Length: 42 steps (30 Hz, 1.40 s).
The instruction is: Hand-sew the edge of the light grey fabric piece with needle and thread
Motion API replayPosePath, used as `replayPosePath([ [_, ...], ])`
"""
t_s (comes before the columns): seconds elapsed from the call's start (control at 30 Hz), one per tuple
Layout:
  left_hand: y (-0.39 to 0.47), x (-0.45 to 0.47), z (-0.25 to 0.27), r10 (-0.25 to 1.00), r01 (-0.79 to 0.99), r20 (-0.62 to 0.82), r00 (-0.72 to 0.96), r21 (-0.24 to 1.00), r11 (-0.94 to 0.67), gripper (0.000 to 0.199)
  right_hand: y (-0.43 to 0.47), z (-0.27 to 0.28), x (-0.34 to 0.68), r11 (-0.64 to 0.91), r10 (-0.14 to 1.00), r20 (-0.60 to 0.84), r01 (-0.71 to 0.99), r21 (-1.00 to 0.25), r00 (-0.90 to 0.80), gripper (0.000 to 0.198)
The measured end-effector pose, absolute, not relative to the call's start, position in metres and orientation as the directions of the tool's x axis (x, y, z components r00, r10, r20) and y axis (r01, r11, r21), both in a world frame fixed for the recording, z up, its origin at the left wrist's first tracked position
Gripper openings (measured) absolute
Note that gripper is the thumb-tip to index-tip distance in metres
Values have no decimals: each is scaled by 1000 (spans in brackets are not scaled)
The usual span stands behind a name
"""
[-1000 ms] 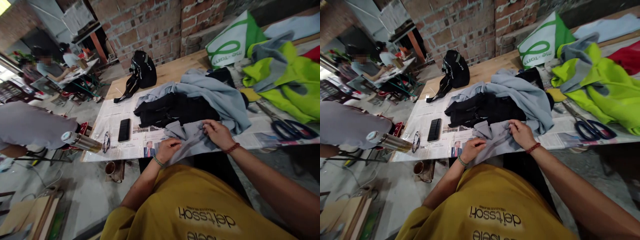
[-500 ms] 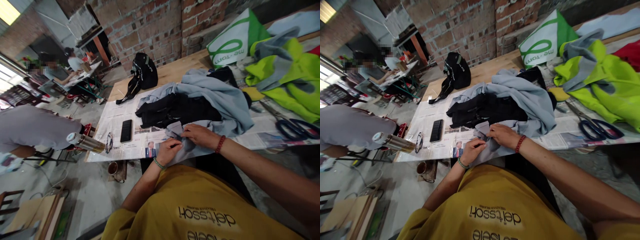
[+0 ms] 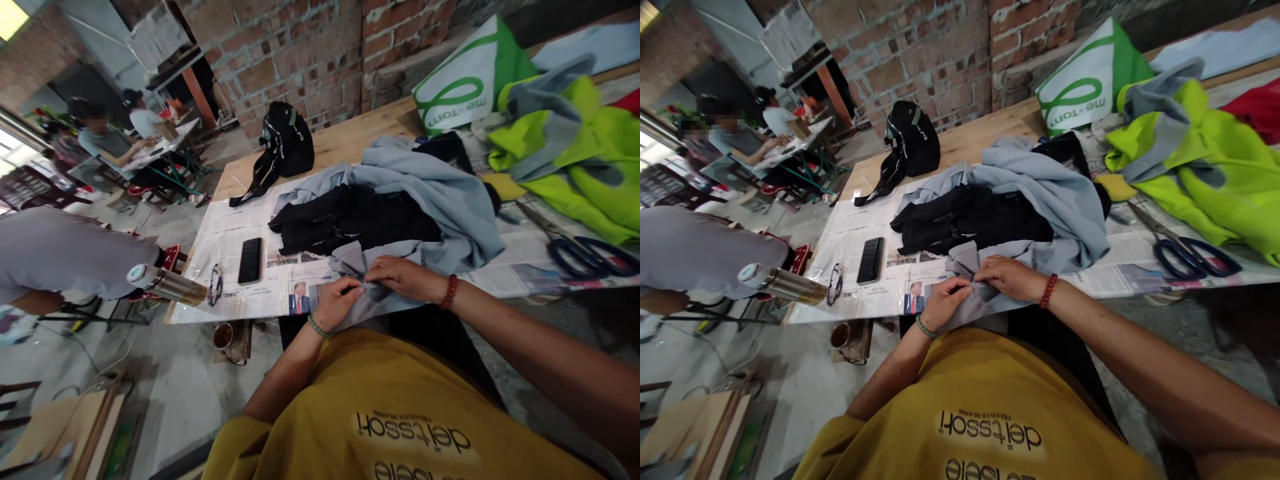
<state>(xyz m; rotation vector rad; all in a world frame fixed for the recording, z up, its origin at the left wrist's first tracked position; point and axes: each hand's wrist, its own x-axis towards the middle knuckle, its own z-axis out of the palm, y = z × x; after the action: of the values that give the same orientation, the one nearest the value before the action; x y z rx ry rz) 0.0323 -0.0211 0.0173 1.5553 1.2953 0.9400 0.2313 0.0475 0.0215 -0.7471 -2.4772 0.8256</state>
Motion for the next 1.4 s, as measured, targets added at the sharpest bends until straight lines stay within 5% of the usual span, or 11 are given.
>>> replayPosePath([
  [0.47, -23, 34, 6, 991, 265, -19, 134, 964, -17, 17, 36, 30, 225, 561, 651, 154, 334, -758, -743, 33],
  [0.57, -23, 34, 4, 992, 253, -27, 123, 967, -5, 15, 36, 34, 224, 405, 736, 76, 348, -845, -672, 29],
  [0.7, -24, 33, 1, 993, 243, -33, 109, 970, 5, 15, 35, 42, 219, 9, 831, -134, 254, -967, -539, 28],
  [0.9, -26, 36, 0, 987, 308, 51, 151, 947, -96, 16, 29, 47, 206, -269, 830, -274, 81, -960, -486, 31],
  [1.2, -23, 35, -6, 923, 455, 337, 185, 803, -384, 17, 28, 28, 193, -214, 870, -285, 212, -953, -402, 33],
  [1.4, -29, 39, -10, 899, 510, 382, 213, 741, -436, 21, 24, 21, 190, -113, 847, -247, 296, -949, -470, 34],
])
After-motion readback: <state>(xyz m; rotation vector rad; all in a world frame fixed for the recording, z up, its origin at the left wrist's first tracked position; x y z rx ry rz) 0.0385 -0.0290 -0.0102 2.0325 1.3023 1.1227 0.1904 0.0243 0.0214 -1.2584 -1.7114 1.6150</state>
